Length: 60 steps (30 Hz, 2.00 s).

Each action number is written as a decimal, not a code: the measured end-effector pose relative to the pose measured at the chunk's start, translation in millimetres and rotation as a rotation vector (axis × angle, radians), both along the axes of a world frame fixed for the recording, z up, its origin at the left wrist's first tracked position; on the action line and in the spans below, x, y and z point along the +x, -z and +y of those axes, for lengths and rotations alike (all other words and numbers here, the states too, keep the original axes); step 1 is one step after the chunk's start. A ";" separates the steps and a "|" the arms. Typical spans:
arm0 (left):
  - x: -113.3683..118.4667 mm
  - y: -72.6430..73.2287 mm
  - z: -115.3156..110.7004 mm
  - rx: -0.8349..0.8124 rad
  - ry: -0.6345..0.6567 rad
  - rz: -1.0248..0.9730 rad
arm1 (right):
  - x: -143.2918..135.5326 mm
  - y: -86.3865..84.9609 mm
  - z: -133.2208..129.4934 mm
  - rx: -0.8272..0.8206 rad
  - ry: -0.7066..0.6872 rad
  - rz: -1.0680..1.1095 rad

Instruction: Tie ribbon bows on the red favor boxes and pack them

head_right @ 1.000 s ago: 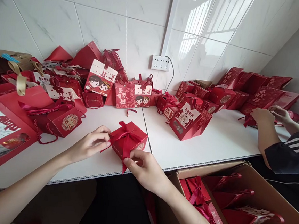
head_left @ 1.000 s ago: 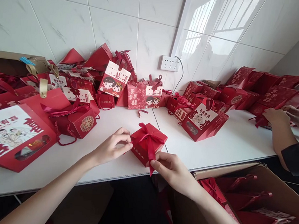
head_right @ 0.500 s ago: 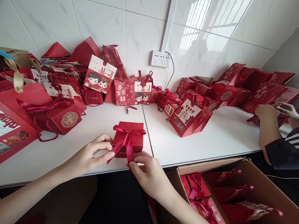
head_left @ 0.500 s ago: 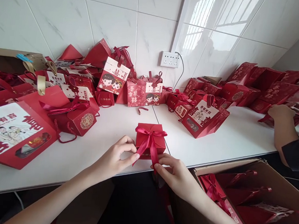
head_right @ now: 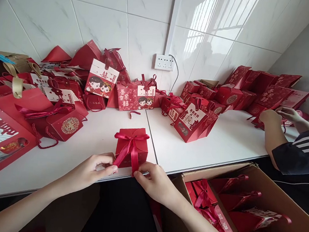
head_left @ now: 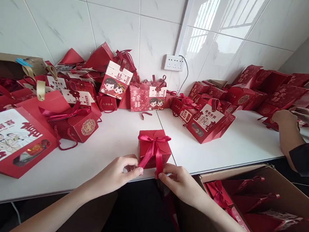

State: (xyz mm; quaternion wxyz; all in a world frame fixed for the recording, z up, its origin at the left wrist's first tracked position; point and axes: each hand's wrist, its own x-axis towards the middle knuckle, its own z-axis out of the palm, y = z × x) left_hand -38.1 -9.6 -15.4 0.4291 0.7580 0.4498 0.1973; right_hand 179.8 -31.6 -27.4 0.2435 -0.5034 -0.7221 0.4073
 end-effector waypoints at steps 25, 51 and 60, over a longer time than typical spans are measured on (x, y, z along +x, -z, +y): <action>19.5 1.4 -2.9 -0.123 0.061 -0.038 | 17.6 0.7 2.7 -0.018 -0.049 -0.015; 44.8 -12.9 8.0 0.843 -0.265 -0.293 | 22.2 7.3 33.4 0.630 0.131 0.114; 77.0 -28.2 -42.1 1.317 -0.191 -0.237 | 31.4 -18.2 -14.7 0.920 0.226 0.153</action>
